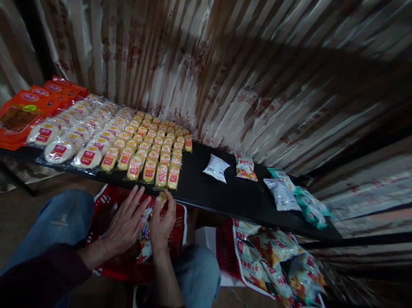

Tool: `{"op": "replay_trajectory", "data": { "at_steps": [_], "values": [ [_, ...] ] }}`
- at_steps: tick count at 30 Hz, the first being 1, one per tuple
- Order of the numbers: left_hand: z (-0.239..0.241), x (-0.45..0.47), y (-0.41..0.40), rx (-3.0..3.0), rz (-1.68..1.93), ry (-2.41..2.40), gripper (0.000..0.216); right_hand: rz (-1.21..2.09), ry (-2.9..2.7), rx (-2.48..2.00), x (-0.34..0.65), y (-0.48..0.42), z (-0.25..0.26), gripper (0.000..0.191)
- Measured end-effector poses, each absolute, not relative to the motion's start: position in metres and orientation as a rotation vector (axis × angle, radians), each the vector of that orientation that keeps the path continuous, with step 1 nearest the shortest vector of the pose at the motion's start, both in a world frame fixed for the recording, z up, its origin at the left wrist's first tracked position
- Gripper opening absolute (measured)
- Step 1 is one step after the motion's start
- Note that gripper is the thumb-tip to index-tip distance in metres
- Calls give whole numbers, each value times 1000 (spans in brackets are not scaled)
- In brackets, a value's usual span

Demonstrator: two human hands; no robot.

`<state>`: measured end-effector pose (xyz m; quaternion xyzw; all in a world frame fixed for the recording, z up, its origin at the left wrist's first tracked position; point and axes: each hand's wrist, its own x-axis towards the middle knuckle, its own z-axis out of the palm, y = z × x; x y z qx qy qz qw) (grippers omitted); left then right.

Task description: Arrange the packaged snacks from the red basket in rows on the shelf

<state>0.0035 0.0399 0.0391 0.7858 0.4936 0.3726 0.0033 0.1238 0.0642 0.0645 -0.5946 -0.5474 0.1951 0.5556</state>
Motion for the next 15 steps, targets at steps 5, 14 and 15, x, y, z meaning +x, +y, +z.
{"op": "replay_trajectory", "data": {
  "at_steps": [5, 14, 15],
  "values": [
    [20, 15, 11, 2093, 1104, 1346, 55, 520, -1255, -1433, 116, 52, 60, 37],
    [33, 27, 21, 1518, 1106, 1388, 47, 623, -1191, -1526, 116, 49, 59, 50],
    [31, 28, 22, 1464, 1123, 1414, 46, 625, -1210, -1521, 115, 48, 59, 49]
  ]
}}
